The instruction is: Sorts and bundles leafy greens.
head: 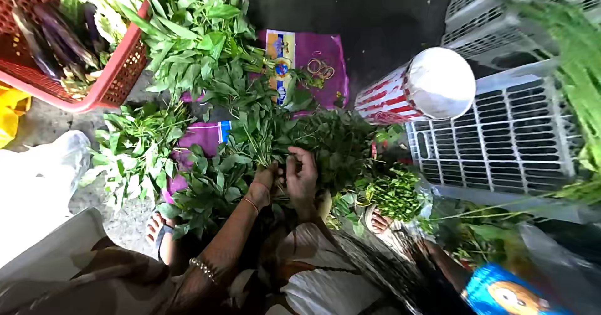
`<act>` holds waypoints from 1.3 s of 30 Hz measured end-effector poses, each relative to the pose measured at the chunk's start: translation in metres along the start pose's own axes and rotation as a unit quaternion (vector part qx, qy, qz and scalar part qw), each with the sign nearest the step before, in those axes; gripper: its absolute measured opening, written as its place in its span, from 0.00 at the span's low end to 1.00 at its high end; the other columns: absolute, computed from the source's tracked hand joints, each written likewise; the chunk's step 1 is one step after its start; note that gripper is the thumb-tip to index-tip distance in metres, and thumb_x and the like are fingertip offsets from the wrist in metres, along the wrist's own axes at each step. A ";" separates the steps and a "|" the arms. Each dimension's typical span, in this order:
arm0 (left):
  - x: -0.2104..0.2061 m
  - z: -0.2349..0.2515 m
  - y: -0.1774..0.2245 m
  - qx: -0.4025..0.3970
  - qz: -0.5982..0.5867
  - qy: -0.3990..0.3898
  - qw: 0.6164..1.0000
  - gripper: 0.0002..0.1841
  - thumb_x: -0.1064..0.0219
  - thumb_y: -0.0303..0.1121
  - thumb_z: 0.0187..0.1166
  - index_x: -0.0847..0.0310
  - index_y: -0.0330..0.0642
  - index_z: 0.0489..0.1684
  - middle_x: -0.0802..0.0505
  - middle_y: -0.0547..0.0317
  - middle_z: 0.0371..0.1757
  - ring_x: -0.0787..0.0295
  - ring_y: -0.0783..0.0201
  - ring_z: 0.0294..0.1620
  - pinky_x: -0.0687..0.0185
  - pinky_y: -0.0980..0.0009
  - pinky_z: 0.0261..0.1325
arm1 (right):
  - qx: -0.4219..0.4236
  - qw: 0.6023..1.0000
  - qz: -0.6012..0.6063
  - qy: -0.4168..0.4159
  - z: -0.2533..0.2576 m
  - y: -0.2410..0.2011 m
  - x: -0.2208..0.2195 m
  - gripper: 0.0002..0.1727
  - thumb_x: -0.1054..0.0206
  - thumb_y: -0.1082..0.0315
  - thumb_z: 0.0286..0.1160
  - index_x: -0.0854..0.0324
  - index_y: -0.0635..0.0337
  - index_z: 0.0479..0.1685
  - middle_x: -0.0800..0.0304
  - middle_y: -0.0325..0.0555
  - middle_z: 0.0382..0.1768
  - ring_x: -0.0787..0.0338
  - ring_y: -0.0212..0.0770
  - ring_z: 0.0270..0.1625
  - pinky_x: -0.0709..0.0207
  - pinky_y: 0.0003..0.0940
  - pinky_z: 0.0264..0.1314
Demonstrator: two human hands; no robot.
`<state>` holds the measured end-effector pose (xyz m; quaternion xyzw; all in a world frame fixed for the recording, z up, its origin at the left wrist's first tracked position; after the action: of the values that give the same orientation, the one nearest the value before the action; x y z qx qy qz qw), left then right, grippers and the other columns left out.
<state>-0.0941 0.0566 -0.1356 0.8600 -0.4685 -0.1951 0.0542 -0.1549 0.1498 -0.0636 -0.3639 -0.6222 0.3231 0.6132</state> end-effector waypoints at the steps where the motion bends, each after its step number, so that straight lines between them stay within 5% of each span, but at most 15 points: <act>1: -0.001 -0.001 0.002 0.006 -0.001 -0.014 1.000 0.19 0.52 0.46 0.95 0.32 0.40 0.68 0.17 0.57 0.34 0.17 0.63 0.26 0.14 0.64 0.30 | 0.024 0.999 -0.018 -0.016 0.005 -0.006 0.000 0.13 0.39 0.74 0.79 0.13 0.69 0.55 0.10 0.58 0.51 0.10 0.43 0.50 0.15 0.36 0.53; 5: -0.006 -0.008 0.005 -0.008 -0.001 -0.075 0.997 0.18 0.56 0.45 0.96 0.34 0.43 0.69 0.16 0.55 0.35 0.12 0.57 0.32 0.08 0.54 0.35 | -0.010 0.981 -0.092 -0.168 0.029 0.000 -0.023 0.14 0.34 0.63 0.84 0.11 0.58 0.60 0.10 0.52 0.55 0.08 0.45 0.43 0.12 0.48 0.47; 8: -0.006 -0.010 0.010 -0.068 0.007 -0.088 0.994 0.12 0.49 0.38 0.95 0.28 0.40 0.60 0.18 0.57 0.30 0.14 0.60 0.27 0.09 0.59 0.31 | -0.084 0.974 -0.092 -0.190 0.045 0.009 -0.028 0.21 0.27 0.53 0.78 0.12 0.63 0.55 0.07 0.57 0.48 0.08 0.54 0.45 0.16 0.59 0.52; 11: -0.005 -0.011 0.014 -0.092 -0.005 -0.103 0.990 0.14 0.51 0.42 0.95 0.27 0.42 0.47 0.21 0.64 0.23 0.23 0.69 0.19 0.19 0.73 0.24 | -0.164 0.962 -0.019 -0.215 0.048 0.006 -0.016 0.18 0.29 0.55 0.80 0.15 0.63 0.51 0.10 0.51 0.41 0.14 0.43 0.37 0.20 0.44 0.39; 14: -0.008 -0.008 0.016 -0.067 -0.040 -0.117 0.990 0.26 0.63 0.54 0.95 0.28 0.46 0.34 0.21 0.65 0.22 0.28 0.71 0.17 0.28 0.76 0.20 | -0.229 0.954 0.063 -0.185 0.047 0.017 -0.004 0.15 0.30 0.55 0.81 0.17 0.59 0.41 0.14 0.40 0.32 0.21 0.31 0.27 0.27 0.27 0.27; 19: -0.002 0.001 0.006 0.007 -0.164 -0.111 0.980 0.29 0.61 0.58 0.93 0.22 0.43 0.54 0.12 0.56 0.32 0.16 0.65 0.24 0.18 0.73 0.26 | -0.218 0.953 0.145 -0.151 0.032 0.027 0.009 0.12 0.34 0.59 0.85 0.18 0.60 0.48 0.14 0.41 0.32 0.19 0.33 0.25 0.22 0.28 0.26; 22: -0.001 0.002 0.007 0.020 -0.182 -0.117 0.976 0.21 0.55 0.48 0.95 0.21 0.41 0.53 0.13 0.57 0.32 0.14 0.65 0.25 0.12 0.71 0.31 | -0.222 0.937 0.249 -0.101 0.022 0.021 0.027 0.09 0.38 0.67 0.85 0.17 0.62 0.52 0.09 0.43 0.31 0.17 0.32 0.22 0.21 0.25 0.23; 26: -0.004 0.002 0.008 0.016 -0.147 -0.137 0.979 0.19 0.53 0.40 0.95 0.22 0.41 0.70 0.16 0.61 0.30 0.17 0.66 0.24 0.12 0.69 0.34 | -0.250 0.916 0.313 0.014 0.016 0.028 0.068 0.12 0.52 0.65 0.89 0.23 0.55 0.51 0.08 0.39 0.32 0.17 0.29 0.20 0.21 0.24 0.21; 29: -0.003 0.002 0.007 0.023 -0.131 -0.147 0.980 0.20 0.53 0.35 0.90 0.22 0.41 0.71 0.16 0.59 0.30 0.17 0.64 0.26 0.12 0.66 0.38 | -0.239 0.971 -0.022 0.006 0.020 0.029 0.097 0.23 0.53 0.52 0.94 0.20 0.60 0.62 0.06 0.44 0.38 0.12 0.37 0.26 0.19 0.32 0.26; 31: -0.006 0.001 0.007 0.022 -0.122 -0.146 0.981 0.19 0.52 0.32 0.89 0.23 0.39 0.70 0.15 0.57 0.32 0.16 0.63 0.27 0.12 0.66 0.38 | -0.167 0.947 -0.267 -0.060 0.021 0.012 0.089 0.27 0.43 0.49 0.90 0.16 0.66 0.65 0.06 0.63 0.45 0.07 0.60 0.44 0.18 0.61 0.49; 32: -0.008 0.000 0.008 0.019 -0.116 -0.149 0.982 0.18 0.52 0.31 0.89 0.23 0.38 0.70 0.15 0.56 0.34 0.16 0.62 0.28 0.12 0.65 0.40 | -0.110 0.945 -0.302 -0.066 0.021 0.000 0.078 0.24 0.38 0.53 0.86 0.13 0.66 0.61 0.06 0.66 0.44 0.07 0.67 0.46 0.19 0.68 0.50; 35: -0.006 -0.002 0.006 -0.003 -0.087 -0.131 0.988 0.10 0.50 0.30 0.91 0.24 0.39 0.58 0.12 0.55 0.37 0.12 0.62 0.32 0.10 0.65 0.41 | 0.066 0.948 -0.286 -0.126 0.018 -0.033 0.017 0.15 0.34 0.62 0.83 0.11 0.60 0.60 0.07 0.58 0.50 0.07 0.62 0.42 0.15 0.63 0.41; 37: -0.004 -0.003 0.006 -0.021 -0.061 -0.120 0.991 0.08 0.50 0.28 0.90 0.26 0.42 0.55 0.11 0.56 0.36 0.11 0.64 0.33 0.12 0.67 0.38 | 0.094 0.933 -0.289 -0.194 0.022 -0.037 -0.021 0.17 0.33 0.64 0.82 0.13 0.55 0.66 0.09 0.56 0.57 0.07 0.61 0.44 0.16 0.63 0.40; 39: -0.003 -0.005 0.009 -0.026 -0.068 -0.119 0.990 0.08 0.50 0.26 0.90 0.27 0.43 0.55 0.11 0.56 0.37 0.10 0.63 0.34 0.11 0.67 0.40 | 0.104 0.927 -0.282 -0.223 0.027 -0.037 -0.037 0.13 0.32 0.69 0.80 0.12 0.57 0.60 0.08 0.57 0.52 0.07 0.61 0.43 0.16 0.63 0.40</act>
<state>-0.1011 0.0533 -0.1278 0.8591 -0.4064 -0.3111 0.0071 -0.1849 0.1003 -0.0522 -0.0261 -0.7829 0.2724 0.5588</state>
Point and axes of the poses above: each hand's wrist, its own z-axis towards the middle knuckle, its own x-axis out of the back of the hand, y = z × x, the point moved 9 cm from there along z, towards the middle knuckle
